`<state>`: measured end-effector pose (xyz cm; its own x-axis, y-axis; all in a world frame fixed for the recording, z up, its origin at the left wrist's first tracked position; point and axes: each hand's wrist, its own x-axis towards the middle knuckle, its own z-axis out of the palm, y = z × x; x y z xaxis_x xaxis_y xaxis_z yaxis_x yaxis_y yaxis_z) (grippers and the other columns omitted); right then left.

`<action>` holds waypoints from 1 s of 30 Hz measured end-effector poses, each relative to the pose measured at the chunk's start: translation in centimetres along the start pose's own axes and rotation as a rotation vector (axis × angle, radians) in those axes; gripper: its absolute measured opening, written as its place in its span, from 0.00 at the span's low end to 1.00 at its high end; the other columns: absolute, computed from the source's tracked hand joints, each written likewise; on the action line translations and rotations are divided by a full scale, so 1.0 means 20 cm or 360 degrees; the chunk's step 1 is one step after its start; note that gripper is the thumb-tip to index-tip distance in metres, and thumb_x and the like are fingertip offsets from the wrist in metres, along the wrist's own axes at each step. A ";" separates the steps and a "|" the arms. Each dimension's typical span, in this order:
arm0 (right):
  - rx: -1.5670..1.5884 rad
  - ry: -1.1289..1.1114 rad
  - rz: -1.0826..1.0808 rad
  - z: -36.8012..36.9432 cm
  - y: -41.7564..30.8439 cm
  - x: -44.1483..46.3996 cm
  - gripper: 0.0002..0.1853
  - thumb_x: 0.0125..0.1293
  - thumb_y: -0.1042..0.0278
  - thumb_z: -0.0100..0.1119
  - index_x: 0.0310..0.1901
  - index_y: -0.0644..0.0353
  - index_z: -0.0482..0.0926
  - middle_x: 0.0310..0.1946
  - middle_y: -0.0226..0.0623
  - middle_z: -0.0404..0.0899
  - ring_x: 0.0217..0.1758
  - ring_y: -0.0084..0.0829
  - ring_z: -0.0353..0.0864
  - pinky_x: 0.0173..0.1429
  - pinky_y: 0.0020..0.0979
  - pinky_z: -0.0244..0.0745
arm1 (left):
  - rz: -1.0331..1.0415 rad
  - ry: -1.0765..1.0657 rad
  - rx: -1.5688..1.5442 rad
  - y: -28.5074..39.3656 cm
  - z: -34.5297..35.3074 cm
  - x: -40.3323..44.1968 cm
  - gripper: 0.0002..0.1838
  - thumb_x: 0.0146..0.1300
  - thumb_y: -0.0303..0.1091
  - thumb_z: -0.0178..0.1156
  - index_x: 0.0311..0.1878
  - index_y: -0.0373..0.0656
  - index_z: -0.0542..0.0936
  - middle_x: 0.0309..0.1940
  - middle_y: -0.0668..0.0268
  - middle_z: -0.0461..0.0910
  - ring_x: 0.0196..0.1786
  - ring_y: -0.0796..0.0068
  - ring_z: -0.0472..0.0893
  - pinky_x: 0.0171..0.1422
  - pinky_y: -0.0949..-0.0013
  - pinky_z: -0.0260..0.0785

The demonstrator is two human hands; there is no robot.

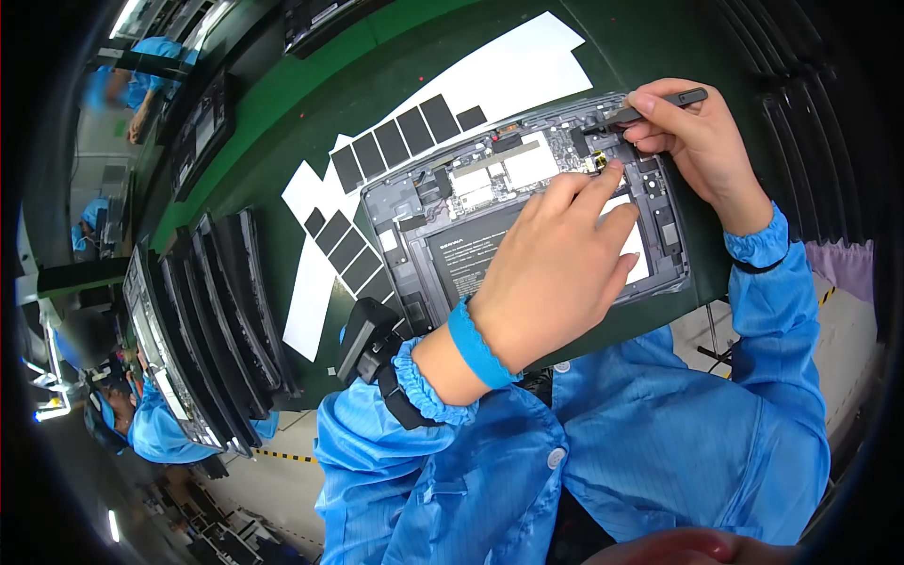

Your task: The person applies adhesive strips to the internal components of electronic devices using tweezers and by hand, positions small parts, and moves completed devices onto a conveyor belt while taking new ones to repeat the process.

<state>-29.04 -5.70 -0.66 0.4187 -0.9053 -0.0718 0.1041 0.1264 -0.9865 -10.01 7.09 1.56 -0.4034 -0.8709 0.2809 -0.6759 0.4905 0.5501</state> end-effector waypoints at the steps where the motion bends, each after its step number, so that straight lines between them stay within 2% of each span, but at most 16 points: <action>1: -0.0002 0.0001 0.0005 0.00 0.00 0.00 0.12 0.68 0.69 0.64 0.47 0.69 0.83 0.35 0.41 0.86 0.37 0.26 0.88 0.40 0.20 0.84 | -0.0008 0.0001 0.0008 0.00 0.00 0.00 0.19 0.59 0.34 0.66 0.52 0.37 0.80 0.62 0.50 0.74 0.58 0.52 0.73 0.63 0.58 0.70; 6: -0.0046 0.0034 0.0024 -0.01 0.00 0.00 0.12 0.68 0.70 0.64 0.47 0.69 0.83 0.36 0.41 0.86 0.37 0.27 0.88 0.40 0.20 0.84 | -0.0020 -0.0011 0.0050 0.00 0.01 0.00 0.22 0.58 0.36 0.67 0.54 0.37 0.79 0.63 0.46 0.72 0.61 0.49 0.72 0.64 0.55 0.68; 11: -0.0077 0.0011 0.0060 -0.02 0.01 0.00 0.12 0.68 0.69 0.64 0.48 0.68 0.82 0.39 0.41 0.86 0.39 0.28 0.88 0.40 0.21 0.84 | -0.0154 0.0027 0.0299 0.03 0.03 -0.01 0.32 0.56 0.42 0.69 0.63 0.39 0.73 0.66 0.37 0.65 0.70 0.42 0.64 0.68 0.49 0.61; 14: 0.0046 0.0115 -0.0158 0.01 0.04 -0.01 0.16 0.71 0.64 0.62 0.52 0.68 0.81 0.46 0.43 0.84 0.44 0.30 0.88 0.43 0.24 0.84 | -0.0133 0.0008 0.0416 0.03 0.05 -0.02 0.35 0.57 0.47 0.68 0.64 0.39 0.72 0.67 0.35 0.64 0.72 0.40 0.62 0.69 0.47 0.58; 17: 0.0055 0.0402 -0.0485 0.07 -0.01 -0.01 0.21 0.74 0.58 0.58 0.57 0.68 0.78 0.53 0.45 0.81 0.50 0.34 0.86 0.47 0.28 0.83 | -0.0123 0.0023 0.0492 0.03 0.08 0.02 0.37 0.57 0.52 0.67 0.64 0.38 0.71 0.67 0.34 0.63 0.72 0.39 0.61 0.70 0.47 0.57; 19: 0.0014 0.0422 -0.0519 0.06 0.00 0.01 0.25 0.77 0.53 0.51 0.62 0.67 0.74 0.58 0.45 0.78 0.55 0.38 0.83 0.54 0.32 0.81 | -0.0121 0.0066 0.0480 0.04 0.10 0.02 0.38 0.57 0.54 0.67 0.63 0.37 0.71 0.67 0.34 0.63 0.72 0.38 0.61 0.71 0.46 0.56; 22: -0.0280 0.0442 -0.0339 0.03 -0.07 -0.02 0.24 0.79 0.54 0.47 0.63 0.66 0.74 0.58 0.43 0.79 0.57 0.37 0.82 0.62 0.36 0.76 | -0.0141 0.0095 0.0394 0.04 0.02 -0.03 0.37 0.58 0.54 0.67 0.62 0.35 0.71 0.67 0.36 0.63 0.74 0.36 0.59 0.73 0.46 0.56; 23: -0.0473 0.0426 -0.0257 0.01 -0.09 -0.06 0.23 0.79 0.55 0.47 0.63 0.67 0.73 0.58 0.43 0.79 0.58 0.36 0.82 0.63 0.36 0.74 | -0.0219 0.0110 0.0222 0.08 -0.07 -0.09 0.34 0.60 0.49 0.66 0.61 0.35 0.70 0.65 0.38 0.67 0.73 0.36 0.60 0.73 0.45 0.58; 25: -0.0950 0.0123 -0.0368 -0.05 -0.04 -0.16 0.21 0.79 0.60 0.48 0.63 0.67 0.72 0.58 0.46 0.79 0.59 0.36 0.81 0.63 0.34 0.72 | -0.0376 0.0378 0.0199 0.10 -0.26 -0.26 0.31 0.62 0.43 0.66 0.62 0.35 0.70 0.62 0.38 0.70 0.67 0.36 0.68 0.70 0.47 0.62; 27: -0.1238 0.0108 -0.0193 0.04 -0.06 -0.30 0.20 0.77 0.65 0.49 0.65 0.66 0.70 0.56 0.50 0.79 0.59 0.38 0.81 0.63 0.33 0.71 | -0.0907 0.0692 0.0066 0.08 -0.36 -0.47 0.27 0.65 0.38 0.64 0.63 0.36 0.70 0.58 0.44 0.75 0.60 0.47 0.77 0.65 0.55 0.69; 29: -0.1211 0.0111 -0.0262 0.11 -0.02 -0.37 0.20 0.76 0.69 0.49 0.66 0.64 0.68 0.54 0.52 0.80 0.59 0.38 0.81 0.63 0.35 0.71 | -0.1166 0.0530 -0.0571 0.00 -0.32 -0.58 0.25 0.67 0.36 0.63 0.62 0.36 0.70 0.56 0.49 0.76 0.57 0.57 0.78 0.62 0.61 0.70; 30: -0.1064 0.0085 -0.0140 0.12 -0.02 -0.37 0.24 0.74 0.72 0.49 0.70 0.63 0.65 0.60 0.50 0.77 0.64 0.36 0.77 0.68 0.34 0.67 | -0.1285 0.0445 -0.0905 -0.01 -0.31 -0.61 0.24 0.68 0.36 0.62 0.62 0.36 0.70 0.55 0.52 0.77 0.56 0.63 0.79 0.60 0.64 0.71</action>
<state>-30.11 1.92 0.55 0.3873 -0.9217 0.0229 -0.4516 -0.2114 -0.8668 -1.18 17.39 3.00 0.2491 -0.9465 -0.2051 -0.2601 -0.2694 0.9272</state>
